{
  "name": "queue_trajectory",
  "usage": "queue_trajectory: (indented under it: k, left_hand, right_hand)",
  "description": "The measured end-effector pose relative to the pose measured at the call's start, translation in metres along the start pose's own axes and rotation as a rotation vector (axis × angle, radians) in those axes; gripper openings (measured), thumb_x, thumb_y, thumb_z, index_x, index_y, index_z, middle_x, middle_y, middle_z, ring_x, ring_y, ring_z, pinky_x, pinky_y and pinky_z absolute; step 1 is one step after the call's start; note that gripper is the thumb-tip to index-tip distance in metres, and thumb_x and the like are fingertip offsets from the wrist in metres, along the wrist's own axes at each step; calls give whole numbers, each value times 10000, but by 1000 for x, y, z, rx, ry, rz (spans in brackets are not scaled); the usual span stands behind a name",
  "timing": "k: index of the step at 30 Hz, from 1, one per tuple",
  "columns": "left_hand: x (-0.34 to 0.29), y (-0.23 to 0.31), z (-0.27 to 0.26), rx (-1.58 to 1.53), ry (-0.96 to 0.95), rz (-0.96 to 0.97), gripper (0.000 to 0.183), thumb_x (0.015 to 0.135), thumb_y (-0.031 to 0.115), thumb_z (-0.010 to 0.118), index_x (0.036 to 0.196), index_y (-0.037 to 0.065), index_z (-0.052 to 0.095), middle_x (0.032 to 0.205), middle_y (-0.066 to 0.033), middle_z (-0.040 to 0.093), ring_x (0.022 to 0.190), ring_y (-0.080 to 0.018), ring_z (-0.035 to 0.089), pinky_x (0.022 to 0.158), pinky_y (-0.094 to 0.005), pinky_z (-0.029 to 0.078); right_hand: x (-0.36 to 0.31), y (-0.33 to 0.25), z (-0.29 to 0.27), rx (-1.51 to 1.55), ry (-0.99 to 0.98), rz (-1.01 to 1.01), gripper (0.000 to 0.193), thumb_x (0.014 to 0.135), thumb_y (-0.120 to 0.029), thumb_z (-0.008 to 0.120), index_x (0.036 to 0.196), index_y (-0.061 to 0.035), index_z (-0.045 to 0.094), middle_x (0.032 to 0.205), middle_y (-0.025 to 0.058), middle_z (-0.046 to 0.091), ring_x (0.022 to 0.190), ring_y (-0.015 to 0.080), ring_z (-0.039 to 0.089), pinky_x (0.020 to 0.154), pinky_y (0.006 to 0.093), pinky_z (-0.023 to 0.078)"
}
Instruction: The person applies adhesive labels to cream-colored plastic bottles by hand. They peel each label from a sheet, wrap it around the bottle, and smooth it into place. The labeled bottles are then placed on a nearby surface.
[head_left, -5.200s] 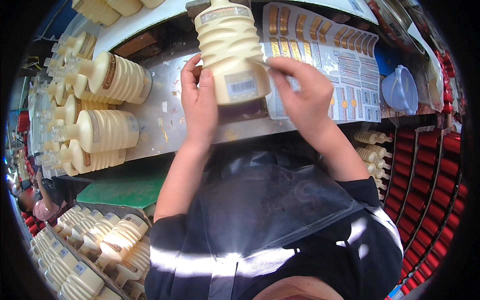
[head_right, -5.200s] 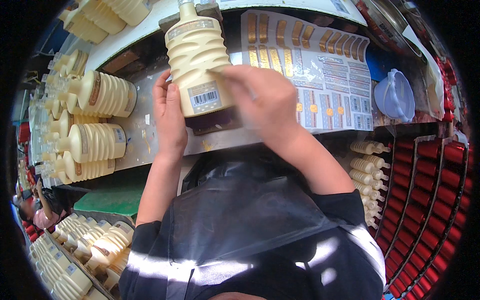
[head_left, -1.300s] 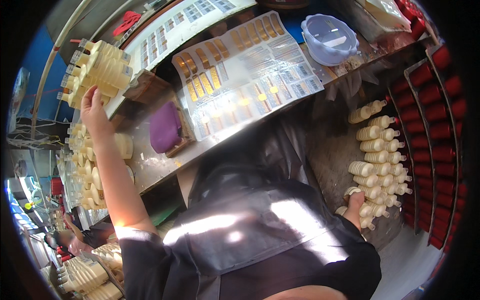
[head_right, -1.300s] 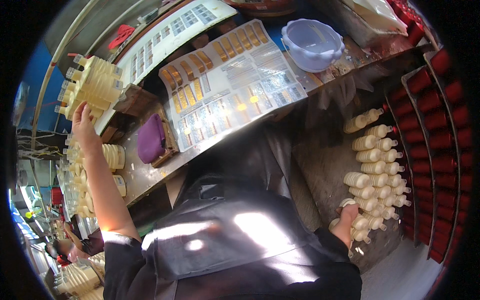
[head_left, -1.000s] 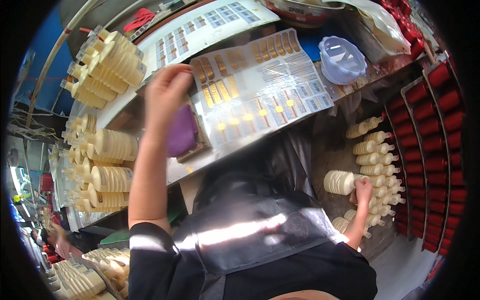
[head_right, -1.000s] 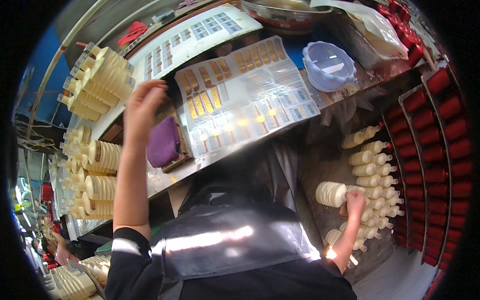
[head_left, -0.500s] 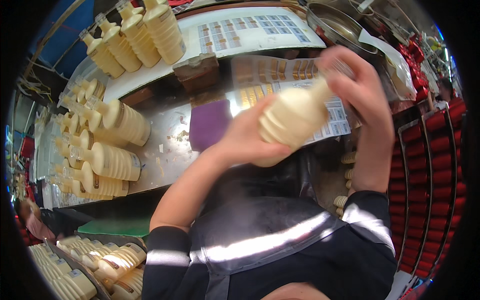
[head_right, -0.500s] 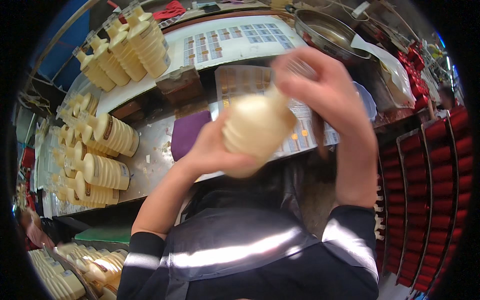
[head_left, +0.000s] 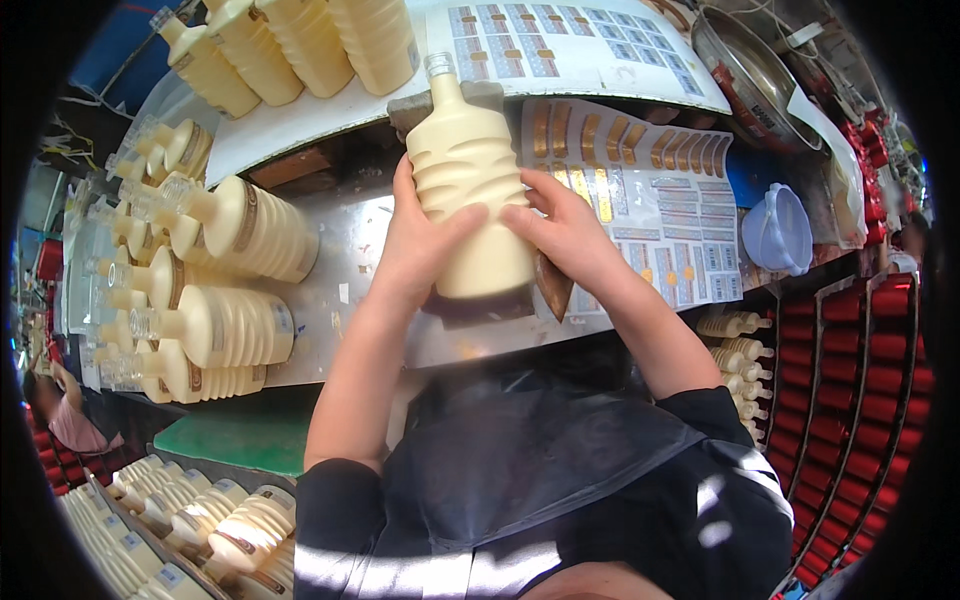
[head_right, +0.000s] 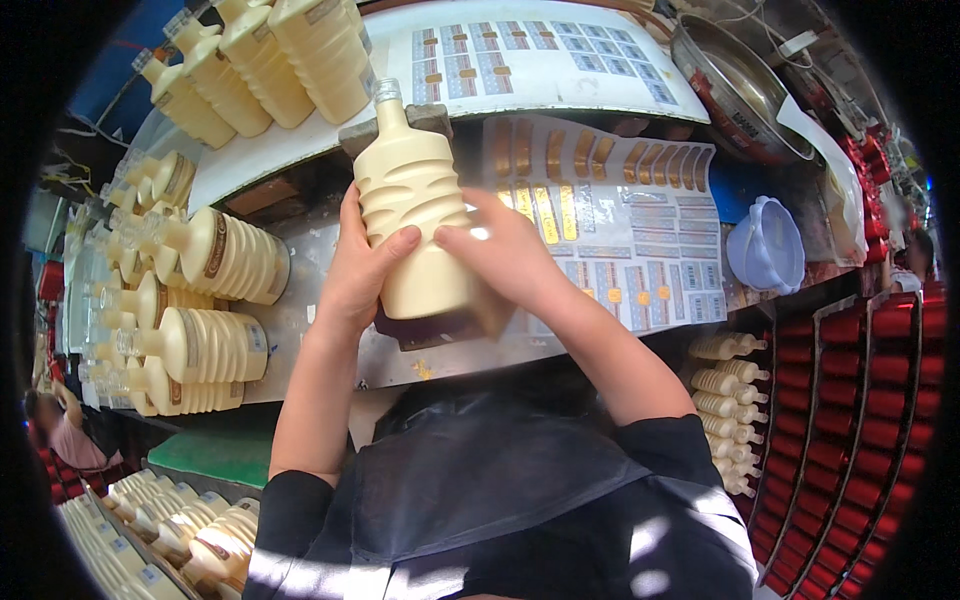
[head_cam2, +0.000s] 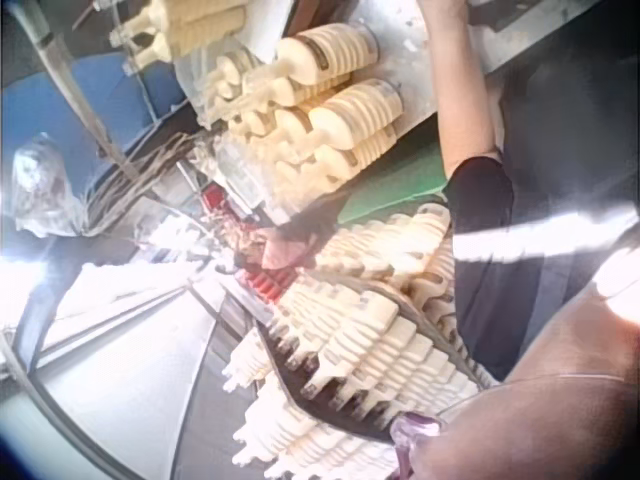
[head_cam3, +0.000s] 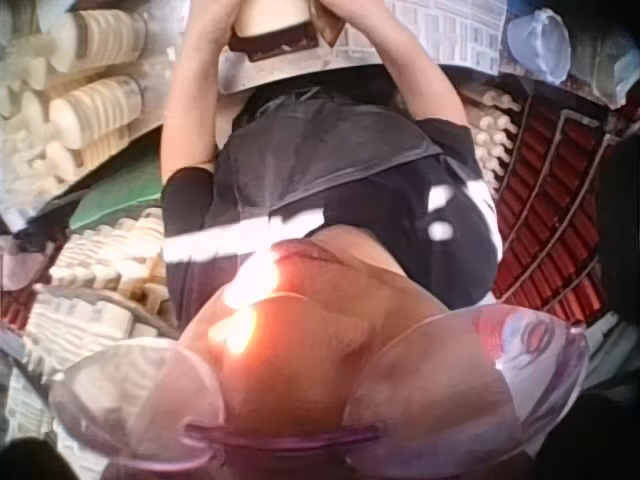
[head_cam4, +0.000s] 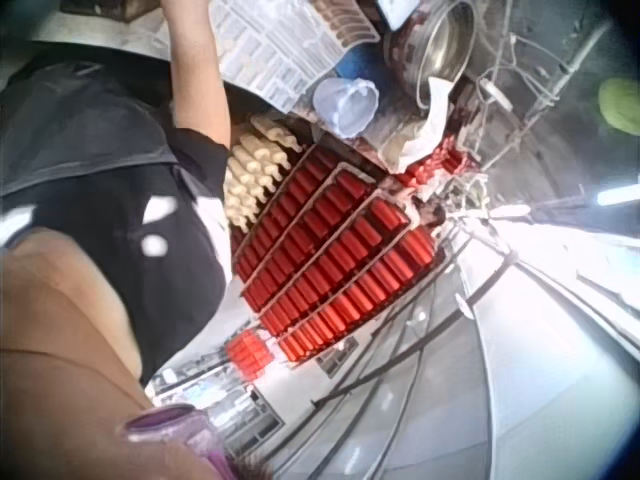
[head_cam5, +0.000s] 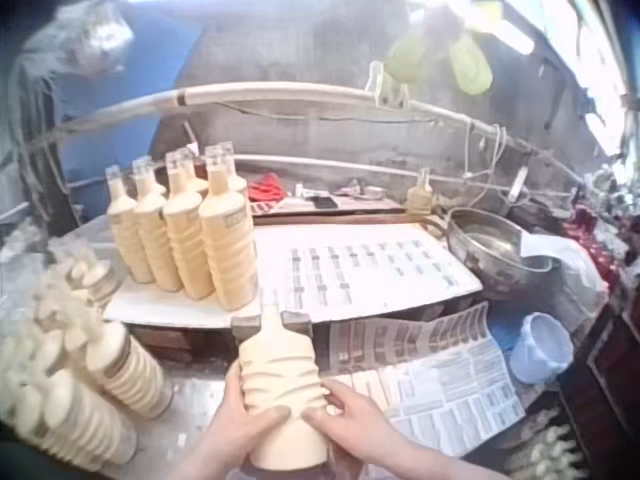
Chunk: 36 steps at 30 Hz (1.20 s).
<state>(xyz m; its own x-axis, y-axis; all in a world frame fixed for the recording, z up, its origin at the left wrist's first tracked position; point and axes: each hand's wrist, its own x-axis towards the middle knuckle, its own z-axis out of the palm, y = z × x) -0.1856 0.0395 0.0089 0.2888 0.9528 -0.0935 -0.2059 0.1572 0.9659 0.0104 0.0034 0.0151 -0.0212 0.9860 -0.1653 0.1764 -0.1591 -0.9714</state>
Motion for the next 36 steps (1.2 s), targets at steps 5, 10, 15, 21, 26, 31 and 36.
queue_trajectory:
  k: [5,10,15,21,26,31,36]
  left_hand:
    - [4,3,-1,155,29,48,1047,788,180,801,1593,8,154,1414,-211,522,1242,-274,597,1013,-388,533]
    - [0,4,3,139,52,67,1059,800,193,800,1604,21,132,1423,-217,521,1243,-281,596,1028,-396,520]
    - [-20,-1,1,187,98,89,1035,890,246,778,1624,48,75,1501,-246,442,1361,-298,490,1144,-411,402]
    - [-31,-8,4,243,145,84,852,975,235,686,1612,18,165,1565,-266,372,1427,-310,412,1194,-399,307]
    - [-35,-4,11,263,171,144,791,1000,203,650,1608,15,181,1562,-255,359,1431,-300,397,1202,-415,299]
    - [-40,-6,15,306,204,189,731,1015,170,611,1600,1,206,1543,-240,376,1419,-288,403,1202,-406,295]
    - [-41,-12,15,301,174,188,712,1020,170,587,1595,-13,209,1521,-229,391,1408,-277,408,1200,-394,289]
  right_hand:
    - [-4,13,13,159,30,-18,678,942,-312,698,1471,55,485,1316,231,656,1163,258,666,989,377,527]
    - [0,15,-6,130,-102,-6,594,1036,-254,626,1517,28,419,1343,141,628,1201,188,608,1018,320,490]
    - [-16,17,-94,-188,147,-6,354,1001,-217,650,1295,-21,669,972,23,711,874,64,613,778,222,487]
    - [-113,55,-114,-776,161,-203,221,893,-110,729,1099,-36,754,950,126,748,777,211,703,674,295,539]
    - [-142,78,-84,-968,198,-392,185,853,-77,753,1037,-60,748,1100,102,739,893,281,739,749,356,609]
    - [-151,80,-85,-1036,222,-474,257,839,-96,780,1090,-68,733,1141,86,738,887,268,745,734,349,613]
    - [-155,85,-90,-1014,228,-478,280,835,-110,791,1103,-60,727,1149,97,734,898,276,744,737,354,610]
